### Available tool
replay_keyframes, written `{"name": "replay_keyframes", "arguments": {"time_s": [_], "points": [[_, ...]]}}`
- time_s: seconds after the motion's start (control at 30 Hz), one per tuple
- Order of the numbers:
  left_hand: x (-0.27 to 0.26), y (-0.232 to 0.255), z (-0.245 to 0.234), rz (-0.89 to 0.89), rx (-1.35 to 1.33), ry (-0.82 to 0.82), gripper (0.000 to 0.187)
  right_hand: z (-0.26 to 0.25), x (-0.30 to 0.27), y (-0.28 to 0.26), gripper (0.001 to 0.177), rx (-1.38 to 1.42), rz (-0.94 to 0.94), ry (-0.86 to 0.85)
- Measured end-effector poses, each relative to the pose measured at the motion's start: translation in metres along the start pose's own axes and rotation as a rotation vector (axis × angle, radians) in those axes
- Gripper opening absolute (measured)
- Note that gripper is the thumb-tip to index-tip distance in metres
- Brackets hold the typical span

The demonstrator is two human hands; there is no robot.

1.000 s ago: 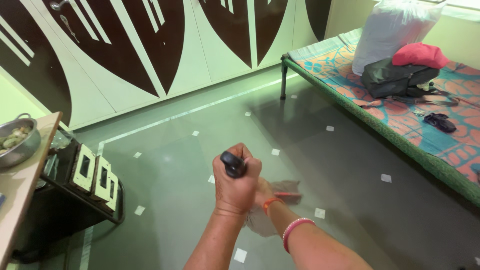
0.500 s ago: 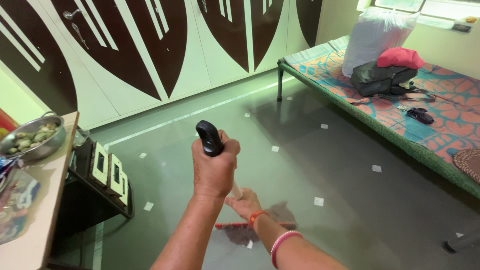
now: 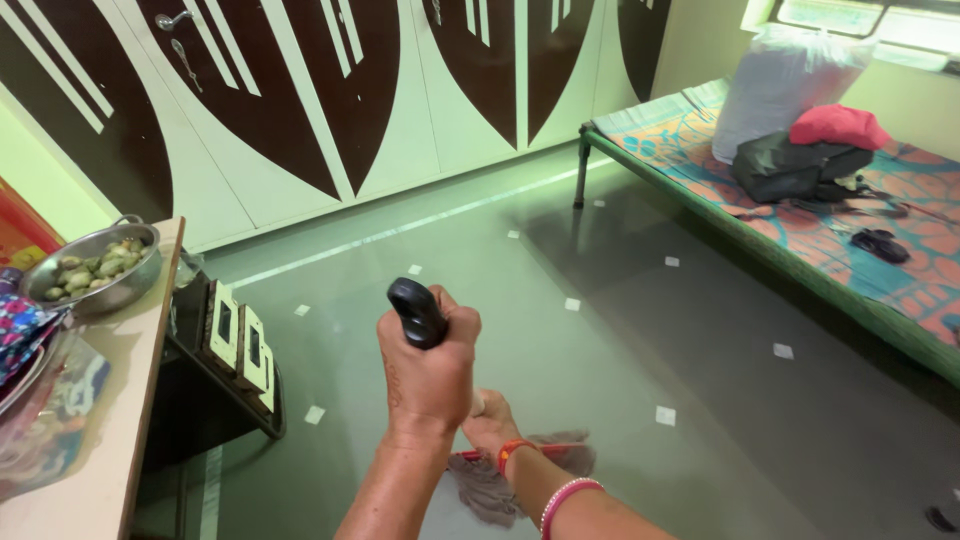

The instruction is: The person mops the floor using a long-handled mop, moving it in strokes across the floor surface around a cot and near a large wardrobe.

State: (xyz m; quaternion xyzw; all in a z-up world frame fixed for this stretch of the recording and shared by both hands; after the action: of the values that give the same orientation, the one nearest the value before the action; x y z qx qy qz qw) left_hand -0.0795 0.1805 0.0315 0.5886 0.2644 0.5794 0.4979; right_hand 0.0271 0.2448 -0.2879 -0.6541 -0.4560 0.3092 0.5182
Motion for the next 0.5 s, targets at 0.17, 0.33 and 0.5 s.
{"name": "replay_keyframes", "arguments": {"time_s": [0.17, 0.33, 0.5], "points": [[0.035, -0.019, 0.002, 0.061, 0.033, -0.013, 0.026, 0.016, 0.053, 0.011, 0.012, 0.138, 0.016, -0.105], [0.098, -0.027, 0.0, -0.035, -0.033, 0.047, 0.027, 0.021, 0.102, -0.011, 0.015, -0.098, 0.07, -0.022], [0.137, -0.042, 0.002, -0.022, -0.033, 0.079, 0.03, 0.021, 0.131, -0.037, 0.022, -0.12, 0.08, -0.057]]}}
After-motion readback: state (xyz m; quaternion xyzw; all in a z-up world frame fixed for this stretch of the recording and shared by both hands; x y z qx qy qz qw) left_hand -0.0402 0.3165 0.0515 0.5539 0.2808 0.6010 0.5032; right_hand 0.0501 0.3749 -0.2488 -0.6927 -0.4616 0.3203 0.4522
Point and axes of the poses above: each hand's wrist, its own x-axis towards the middle knuckle, its own z-axis out of the palm, y = z × x, the point moved 1 cm from there along x, towards the middle knuckle, and after that the axes turned 13 degrees about -x, right-handed, at the moved point
